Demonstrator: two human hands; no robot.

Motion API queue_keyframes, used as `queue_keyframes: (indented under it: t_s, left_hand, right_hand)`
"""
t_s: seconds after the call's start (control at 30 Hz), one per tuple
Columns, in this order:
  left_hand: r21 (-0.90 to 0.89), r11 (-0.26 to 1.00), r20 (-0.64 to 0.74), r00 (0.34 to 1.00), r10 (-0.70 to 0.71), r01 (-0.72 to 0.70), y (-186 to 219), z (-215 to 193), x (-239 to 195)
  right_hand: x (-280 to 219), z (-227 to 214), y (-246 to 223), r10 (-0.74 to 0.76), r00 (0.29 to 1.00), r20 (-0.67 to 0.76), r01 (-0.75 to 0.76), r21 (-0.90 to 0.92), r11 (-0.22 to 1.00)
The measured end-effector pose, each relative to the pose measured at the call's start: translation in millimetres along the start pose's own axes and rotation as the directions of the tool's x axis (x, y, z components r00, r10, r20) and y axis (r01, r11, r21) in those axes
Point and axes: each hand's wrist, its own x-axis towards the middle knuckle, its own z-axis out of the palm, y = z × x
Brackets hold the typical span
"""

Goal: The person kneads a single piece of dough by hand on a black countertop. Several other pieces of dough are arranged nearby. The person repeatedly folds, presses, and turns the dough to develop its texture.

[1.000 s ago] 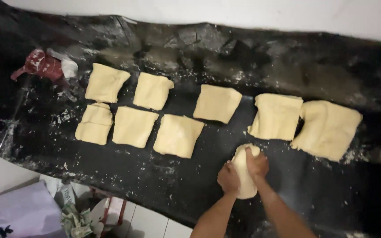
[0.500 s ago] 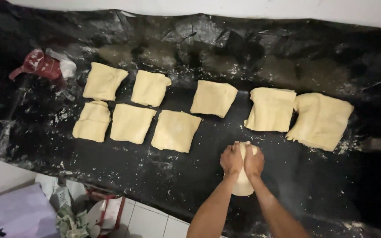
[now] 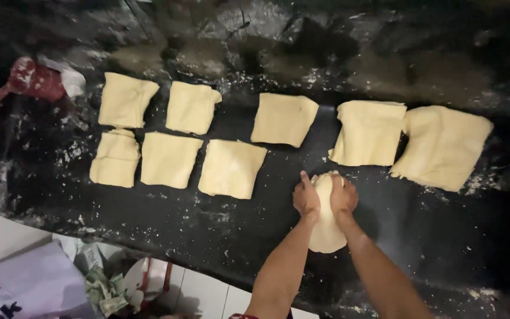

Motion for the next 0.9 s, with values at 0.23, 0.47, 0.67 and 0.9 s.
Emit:
queue_keyframes:
  t_s: [0.23,0.47,0.67,0.9]
  left_hand:
    - [0.303,0.885,-0.183,0.889,0.419,-0.355,-63,2,-65]
    - [0.232,0.928,-0.156,0.931,0.331,-0.291,-84,8,-41]
    - [0.056,0.985,-0.093,0.982,0.167,-0.163,-52,-16,-68]
    - [0.33,0.792,-0.137,0.804,0.578,-0.513,-15,26,-29]
  right_hand:
    - [-99,-47,-8,-0.243,0.957,0.16,0.271,-0.184,0.945]
    - [-56,-10,40,-0.169,0.968,-0.184,0.131,-0.201,0.971]
    - [-62,-20,53,-0.031,0.985,-0.171,0.008,-0.133,0.991]
    - [-81,4,93,0.029,0.967,-0.252,-0.041,-0.043,0.998]
